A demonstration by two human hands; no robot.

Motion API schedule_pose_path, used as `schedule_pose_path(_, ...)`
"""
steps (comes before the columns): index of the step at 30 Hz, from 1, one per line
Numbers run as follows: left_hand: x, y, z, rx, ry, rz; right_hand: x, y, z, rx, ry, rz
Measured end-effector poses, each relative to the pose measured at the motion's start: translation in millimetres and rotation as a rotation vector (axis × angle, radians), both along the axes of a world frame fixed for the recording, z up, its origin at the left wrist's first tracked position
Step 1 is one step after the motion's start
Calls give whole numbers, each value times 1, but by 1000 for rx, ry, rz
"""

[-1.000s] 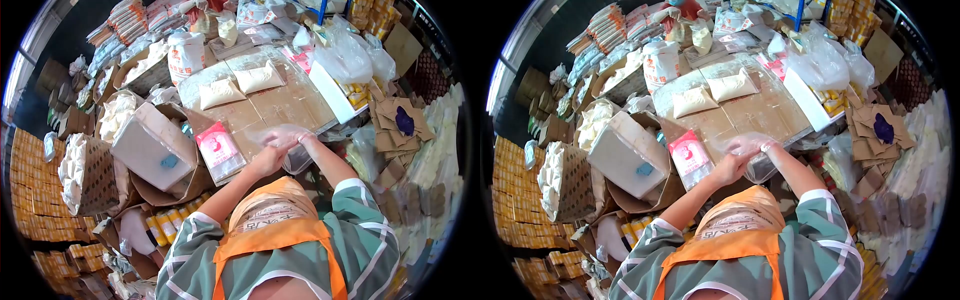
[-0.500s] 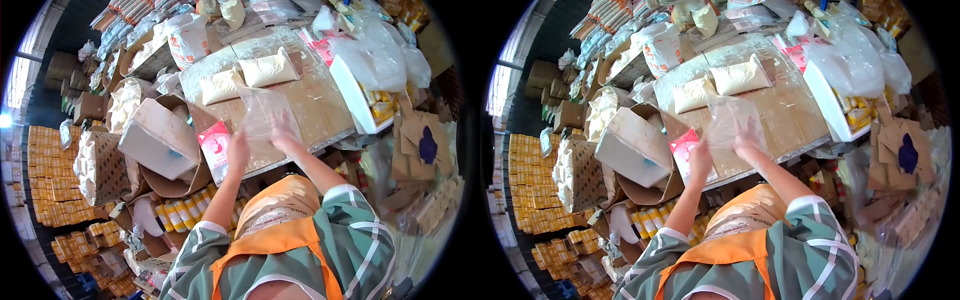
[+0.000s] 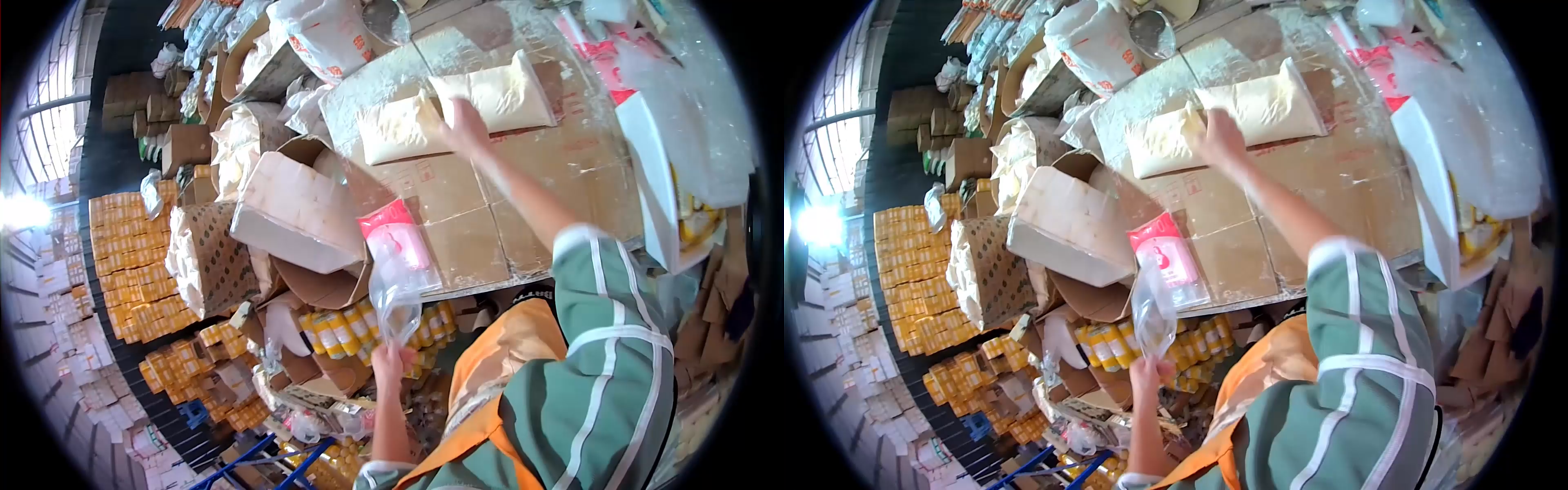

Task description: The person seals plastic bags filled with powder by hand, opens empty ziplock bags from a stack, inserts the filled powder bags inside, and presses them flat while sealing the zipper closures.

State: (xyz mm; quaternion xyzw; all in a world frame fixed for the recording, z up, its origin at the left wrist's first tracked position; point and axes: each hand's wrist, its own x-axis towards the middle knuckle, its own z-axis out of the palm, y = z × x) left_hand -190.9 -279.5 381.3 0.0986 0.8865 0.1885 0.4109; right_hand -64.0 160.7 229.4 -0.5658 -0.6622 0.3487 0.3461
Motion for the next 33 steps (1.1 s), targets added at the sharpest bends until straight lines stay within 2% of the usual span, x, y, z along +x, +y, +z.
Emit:
schedule_pose_path(1, 18, -4, 12, -50, -59, 86, -16, 34, -38, -5, -111, -16)
schedule_pose_path(3, 33, -39, 3, -46, -172, 225, -37, 66, -77, -247, -375, 1)
schedule_pose_path(5, 56, -36, 14, -71, -217, 270, -51, 62, -130, -88, -593, 2)
schedule_pose_path(6, 63, -36, 14, -94, -233, 267, -56, 54, -137, -114, -573, 4)
schedule_pose_path(8, 66, -37, 11, -148, -296, 232, -48, 45, -141, 177, -786, -75)
schedule_pose_path(11, 61, -25, 8, -130, -379, 214, -38, 51, -148, 200, -698, -24)
schedule_pose_path(15, 55, 12, 4, -55, -359, 94, -2, 32, -170, 291, -679, 122)
schedule_pose_path(17, 53, 29, -4, -25, -367, 51, 37, 7, -169, 270, -531, 275)
schedule_pose_path(19, 48, 43, -14, 5, -355, -13, 83, -25, -180, 387, -338, 305)
schedule_pose_path(21, 42, 52, -25, 1, -356, -54, 141, -53, -173, 401, -328, 431)
schedule_pose_path(23, 38, 65, -32, 25, -323, -97, 193, -73, -160, 276, -263, 504)
schedule_pose_path(26, 21, 75, -42, 82, -247, -84, 250, -94, -151, 314, -267, 547)
schedule_pose_path(28, 7, 87, -44, 116, -162, -75, 270, -104, -145, -112, -465, 664)
schedule_pose_path(29, -1, 93, -45, 129, -114, -80, 272, -112, -143, -124, -479, 668)
schedule_pose_path(31, -12, 110, -49, 195, -19, -84, 258, -118, -131, 81, -377, 314)
schedule_pose_path(32, -16, 122, -47, 181, 54, -144, 249, -112, -116, -43, -336, 324)
schedule_pose_path(33, -18, 134, -45, 164, 130, -201, 232, -109, -101, 24, -414, 266)
